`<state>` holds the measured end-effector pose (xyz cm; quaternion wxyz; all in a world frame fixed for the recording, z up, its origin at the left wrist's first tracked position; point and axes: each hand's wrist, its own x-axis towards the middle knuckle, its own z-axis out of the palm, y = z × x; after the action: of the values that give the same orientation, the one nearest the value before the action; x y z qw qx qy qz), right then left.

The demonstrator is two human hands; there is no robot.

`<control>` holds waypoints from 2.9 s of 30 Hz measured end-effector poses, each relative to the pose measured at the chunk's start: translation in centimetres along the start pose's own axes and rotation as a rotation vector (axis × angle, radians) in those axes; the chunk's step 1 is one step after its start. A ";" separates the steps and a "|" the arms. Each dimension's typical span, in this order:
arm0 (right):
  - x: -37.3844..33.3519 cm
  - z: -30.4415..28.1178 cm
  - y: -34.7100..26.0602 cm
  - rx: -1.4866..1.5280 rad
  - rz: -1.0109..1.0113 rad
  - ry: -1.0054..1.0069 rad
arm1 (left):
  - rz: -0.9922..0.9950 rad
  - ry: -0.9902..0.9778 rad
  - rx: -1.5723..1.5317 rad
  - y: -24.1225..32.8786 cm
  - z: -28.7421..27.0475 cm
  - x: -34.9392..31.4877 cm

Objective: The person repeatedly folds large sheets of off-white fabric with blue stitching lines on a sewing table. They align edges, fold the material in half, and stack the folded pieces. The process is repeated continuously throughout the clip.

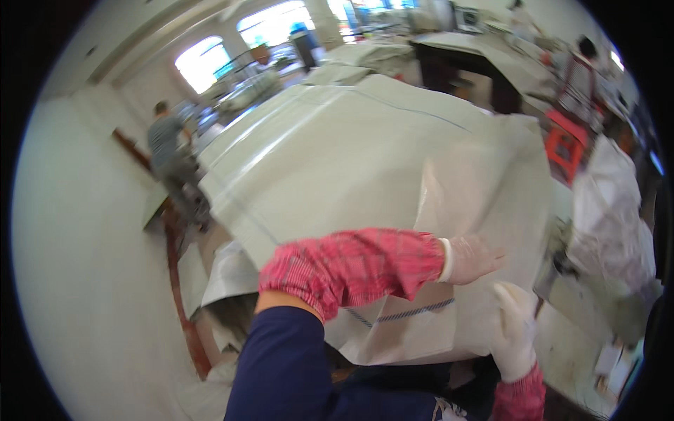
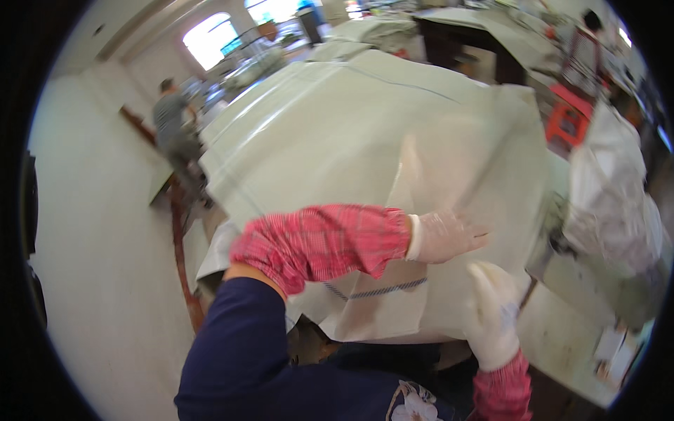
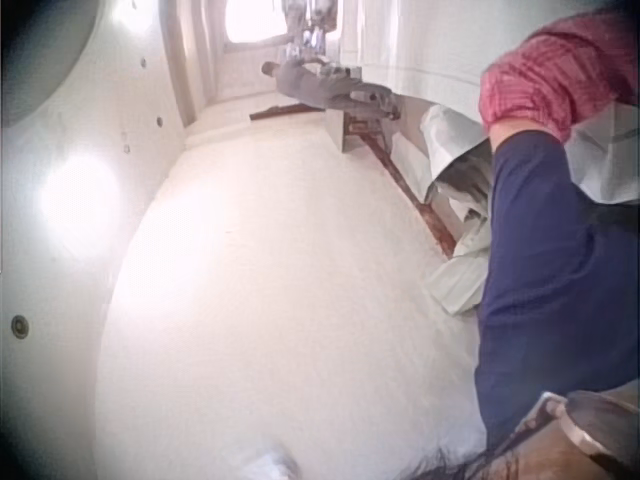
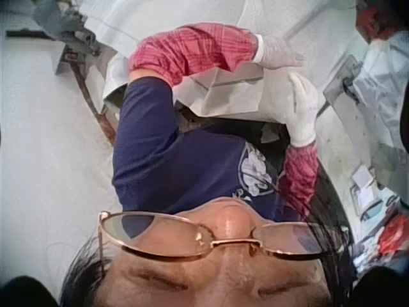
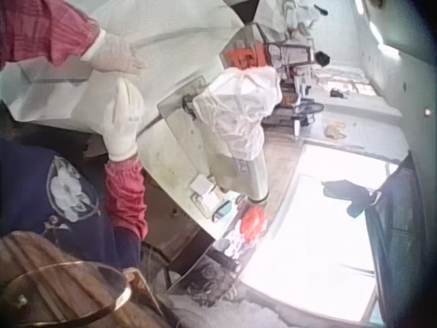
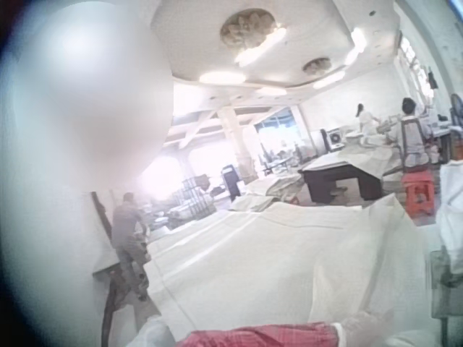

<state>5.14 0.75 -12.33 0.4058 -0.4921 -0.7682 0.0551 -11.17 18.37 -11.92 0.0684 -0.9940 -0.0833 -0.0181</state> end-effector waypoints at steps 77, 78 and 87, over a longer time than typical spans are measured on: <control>-1.1 -1.1 11.9 -0.325 1.101 -0.415 | 0.017 -0.349 -0.176 -9.9 5.5 23.2; 0.2 -1.1 13.6 -0.340 1.118 -0.371 | -0.167 -0.678 -0.282 -10.2 2.8 21.7; 1.4 -1.8 15.2 -0.569 0.777 -0.349 | -0.061 -0.618 -0.513 -11.8 -12.4 6.6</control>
<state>16.93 9.05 -17.67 0.0708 -0.8158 -0.5694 0.0720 -6.96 29.22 2.23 -0.2107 -0.9345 -0.1223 0.2595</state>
